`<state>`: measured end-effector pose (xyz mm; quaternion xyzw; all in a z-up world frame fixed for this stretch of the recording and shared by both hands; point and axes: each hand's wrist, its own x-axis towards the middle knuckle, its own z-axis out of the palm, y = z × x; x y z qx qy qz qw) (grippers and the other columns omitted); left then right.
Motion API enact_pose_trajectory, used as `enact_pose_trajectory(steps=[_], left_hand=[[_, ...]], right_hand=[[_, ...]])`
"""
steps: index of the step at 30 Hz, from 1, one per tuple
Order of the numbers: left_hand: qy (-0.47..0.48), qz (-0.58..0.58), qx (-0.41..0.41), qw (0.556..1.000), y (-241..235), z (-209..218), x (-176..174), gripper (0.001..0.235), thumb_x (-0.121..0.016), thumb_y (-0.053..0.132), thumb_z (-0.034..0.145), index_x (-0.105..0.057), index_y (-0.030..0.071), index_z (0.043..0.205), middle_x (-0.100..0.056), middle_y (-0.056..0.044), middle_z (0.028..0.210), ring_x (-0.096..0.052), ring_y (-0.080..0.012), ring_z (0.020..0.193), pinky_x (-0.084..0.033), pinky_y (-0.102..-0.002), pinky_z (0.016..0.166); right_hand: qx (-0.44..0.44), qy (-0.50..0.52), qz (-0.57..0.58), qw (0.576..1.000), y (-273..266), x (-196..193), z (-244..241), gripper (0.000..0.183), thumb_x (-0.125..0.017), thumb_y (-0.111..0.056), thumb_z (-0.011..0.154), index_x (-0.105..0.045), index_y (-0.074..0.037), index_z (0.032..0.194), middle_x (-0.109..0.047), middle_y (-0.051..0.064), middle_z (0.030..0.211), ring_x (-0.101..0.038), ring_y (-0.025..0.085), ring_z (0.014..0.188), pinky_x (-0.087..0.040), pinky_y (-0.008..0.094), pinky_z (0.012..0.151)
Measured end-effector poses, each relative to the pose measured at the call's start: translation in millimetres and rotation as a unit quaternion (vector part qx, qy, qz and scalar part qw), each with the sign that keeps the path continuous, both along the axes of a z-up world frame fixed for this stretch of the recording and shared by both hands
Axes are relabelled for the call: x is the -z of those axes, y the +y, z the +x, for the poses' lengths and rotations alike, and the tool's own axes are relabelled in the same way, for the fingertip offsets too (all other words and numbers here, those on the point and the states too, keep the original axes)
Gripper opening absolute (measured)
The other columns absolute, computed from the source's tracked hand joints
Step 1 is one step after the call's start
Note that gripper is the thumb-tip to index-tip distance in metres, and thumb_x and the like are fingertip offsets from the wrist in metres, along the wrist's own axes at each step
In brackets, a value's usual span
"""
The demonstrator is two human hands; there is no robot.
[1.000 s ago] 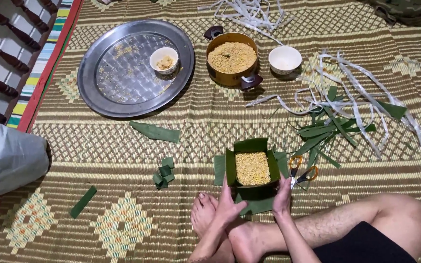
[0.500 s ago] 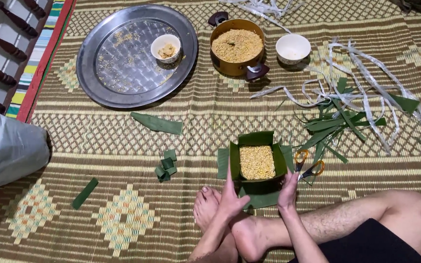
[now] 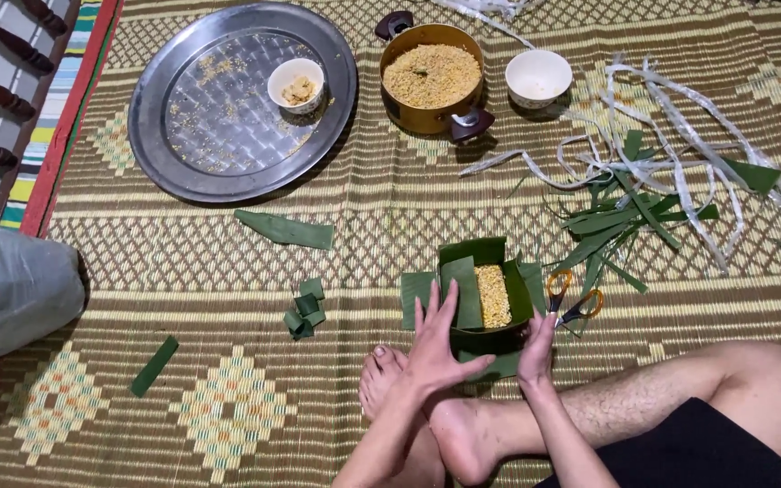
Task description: Filling a square mold lined with banana leaves with grains and folding the leaves to wrap the food.
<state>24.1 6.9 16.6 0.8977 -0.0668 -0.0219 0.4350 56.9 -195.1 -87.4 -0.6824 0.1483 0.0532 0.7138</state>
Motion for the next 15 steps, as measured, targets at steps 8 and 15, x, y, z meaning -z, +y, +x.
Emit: enact_pose_trajectory(steps=[8, 15], left_hand=[[-0.009, 0.093, 0.153, 0.984, 49, 29, -1, 0.126, -0.036, 0.096, 0.078, -0.019, 0.014, 0.172, -0.031, -0.014, 0.174, -0.018, -0.0378, 0.163, 0.001, -0.066, 0.131], [-0.067, 0.147, 0.16, 0.974, 58, 54, 15, 0.058, -0.033, 0.037, 0.111, -0.04, 0.02, 0.167, -0.045, -0.007, 0.169, -0.035, -0.0255, 0.16, -0.003, -0.064, 0.131]], right_hand=[[0.013, -0.008, 0.042, 0.999, 9, -29, -1, 0.097, 0.002, -0.069, 0.109, -0.034, -0.002, 0.168, -0.038, 0.024, 0.169, -0.032, 0.043, 0.158, -0.015, 0.056, 0.13], [-0.011, 0.015, 0.086, 0.996, 14, -132, 21, 0.095, 0.0, -0.069, 0.106, -0.037, -0.005, 0.165, -0.032, 0.025, 0.172, -0.021, 0.049, 0.16, 0.0, 0.074, 0.125]])
